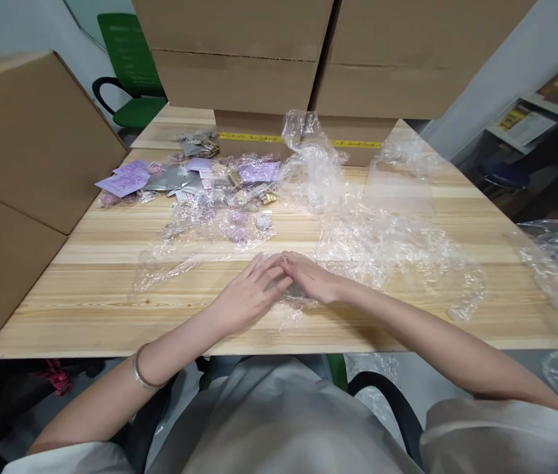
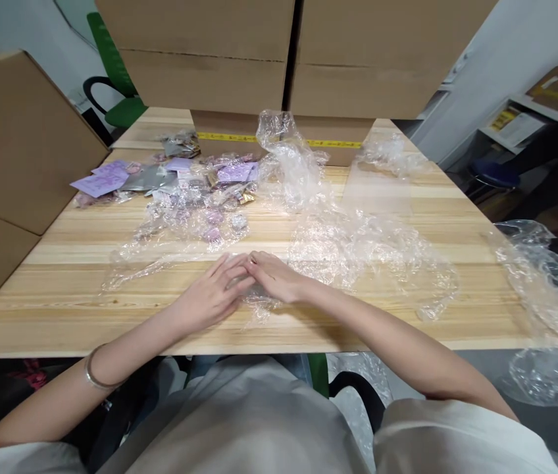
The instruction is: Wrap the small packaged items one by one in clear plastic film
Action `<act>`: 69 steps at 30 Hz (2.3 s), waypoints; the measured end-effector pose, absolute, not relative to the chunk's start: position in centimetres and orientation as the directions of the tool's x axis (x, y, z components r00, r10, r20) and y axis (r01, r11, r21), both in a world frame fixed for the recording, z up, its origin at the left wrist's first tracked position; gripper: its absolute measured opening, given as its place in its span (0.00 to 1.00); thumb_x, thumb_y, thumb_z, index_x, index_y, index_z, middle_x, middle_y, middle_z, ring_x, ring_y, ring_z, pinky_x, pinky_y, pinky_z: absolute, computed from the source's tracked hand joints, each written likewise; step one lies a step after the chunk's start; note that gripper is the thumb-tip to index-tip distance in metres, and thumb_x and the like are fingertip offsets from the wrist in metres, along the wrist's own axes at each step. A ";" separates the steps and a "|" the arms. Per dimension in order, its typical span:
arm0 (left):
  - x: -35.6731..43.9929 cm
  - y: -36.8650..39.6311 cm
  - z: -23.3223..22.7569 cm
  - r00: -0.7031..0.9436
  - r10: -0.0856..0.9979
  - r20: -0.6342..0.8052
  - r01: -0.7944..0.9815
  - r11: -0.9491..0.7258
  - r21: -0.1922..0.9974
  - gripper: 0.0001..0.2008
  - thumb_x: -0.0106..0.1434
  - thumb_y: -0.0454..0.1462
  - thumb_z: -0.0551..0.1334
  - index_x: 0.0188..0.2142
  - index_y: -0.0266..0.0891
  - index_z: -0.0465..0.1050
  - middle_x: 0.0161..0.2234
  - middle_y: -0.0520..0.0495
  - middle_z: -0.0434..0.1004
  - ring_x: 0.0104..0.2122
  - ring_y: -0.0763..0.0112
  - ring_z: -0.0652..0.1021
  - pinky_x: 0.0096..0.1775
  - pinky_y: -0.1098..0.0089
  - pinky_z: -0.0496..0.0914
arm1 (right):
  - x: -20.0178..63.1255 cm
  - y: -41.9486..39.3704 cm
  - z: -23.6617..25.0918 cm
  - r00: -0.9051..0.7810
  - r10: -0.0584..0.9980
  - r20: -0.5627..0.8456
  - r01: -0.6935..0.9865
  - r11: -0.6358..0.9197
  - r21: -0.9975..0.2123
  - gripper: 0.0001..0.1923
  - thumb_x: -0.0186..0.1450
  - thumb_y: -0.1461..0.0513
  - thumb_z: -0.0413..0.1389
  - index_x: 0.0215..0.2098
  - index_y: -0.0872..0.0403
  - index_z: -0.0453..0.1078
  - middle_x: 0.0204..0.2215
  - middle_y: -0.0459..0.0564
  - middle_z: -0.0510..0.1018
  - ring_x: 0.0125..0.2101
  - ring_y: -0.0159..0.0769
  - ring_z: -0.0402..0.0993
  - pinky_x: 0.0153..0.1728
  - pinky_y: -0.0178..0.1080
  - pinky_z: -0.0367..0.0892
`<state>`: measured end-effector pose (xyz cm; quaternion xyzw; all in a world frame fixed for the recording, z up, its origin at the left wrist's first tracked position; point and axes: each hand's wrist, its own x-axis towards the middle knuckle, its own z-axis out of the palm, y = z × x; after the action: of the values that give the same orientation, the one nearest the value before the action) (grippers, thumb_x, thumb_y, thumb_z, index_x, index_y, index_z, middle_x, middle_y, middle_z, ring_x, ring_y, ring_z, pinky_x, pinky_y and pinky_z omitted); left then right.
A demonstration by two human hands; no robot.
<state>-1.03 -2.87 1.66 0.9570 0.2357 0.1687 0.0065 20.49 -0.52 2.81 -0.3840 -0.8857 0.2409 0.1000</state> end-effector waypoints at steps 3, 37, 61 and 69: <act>-2.5 -2.5 0.9 0.854 0.429 0.293 0.409 -0.903 0.132 0.20 0.70 0.31 0.54 0.60 0.43 0.63 0.66 0.37 0.59 0.68 0.56 0.57 0.65 0.47 0.56 | 20.7 -2.5 1.3 -0.707 0.698 0.113 0.620 0.689 -0.376 0.30 0.76 0.50 0.32 0.55 0.55 0.71 0.54 0.58 0.73 0.51 0.44 0.67 0.54 0.51 0.62; -1.8 4.3 1.7 0.477 0.864 0.160 0.228 -0.298 0.927 0.18 0.64 0.48 0.63 0.42 0.36 0.79 0.40 0.42 0.83 0.40 0.61 0.80 0.43 0.64 0.72 | 24.2 4.4 9.2 -0.603 0.786 -0.136 0.532 0.269 -0.803 0.21 0.60 0.55 0.62 0.50 0.53 0.71 0.43 0.51 0.79 0.40 0.40 0.78 0.41 0.41 0.71; 1.2 0.1 1.7 0.325 0.931 -0.166 -0.098 0.208 0.973 0.22 0.65 0.52 0.61 0.48 0.37 0.71 0.34 0.46 0.78 0.30 0.66 0.79 0.35 0.65 0.72 | 40.0 -0.5 5.3 0.593 0.772 -0.229 -0.368 0.007 -0.930 0.08 0.59 0.64 0.63 0.38 0.53 0.73 0.34 0.48 0.83 0.32 0.35 0.82 0.37 0.34 0.79; 0.6 0.7 1.5 0.277 0.922 -0.272 0.007 0.281 0.960 0.22 0.64 0.54 0.61 0.45 0.40 0.74 0.32 0.47 0.78 0.32 0.62 0.78 0.37 0.64 0.73 | 48.6 8.1 3.8 0.830 0.550 -0.091 -0.151 0.066 -0.986 0.03 0.63 0.63 0.56 0.36 0.51 0.66 0.32 0.45 0.79 0.34 0.33 0.80 0.37 0.36 0.78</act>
<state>0.62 0.72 1.47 0.4808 0.4830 0.3582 0.6382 48.61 8.09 3.79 -0.6378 -0.1564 0.2459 0.7130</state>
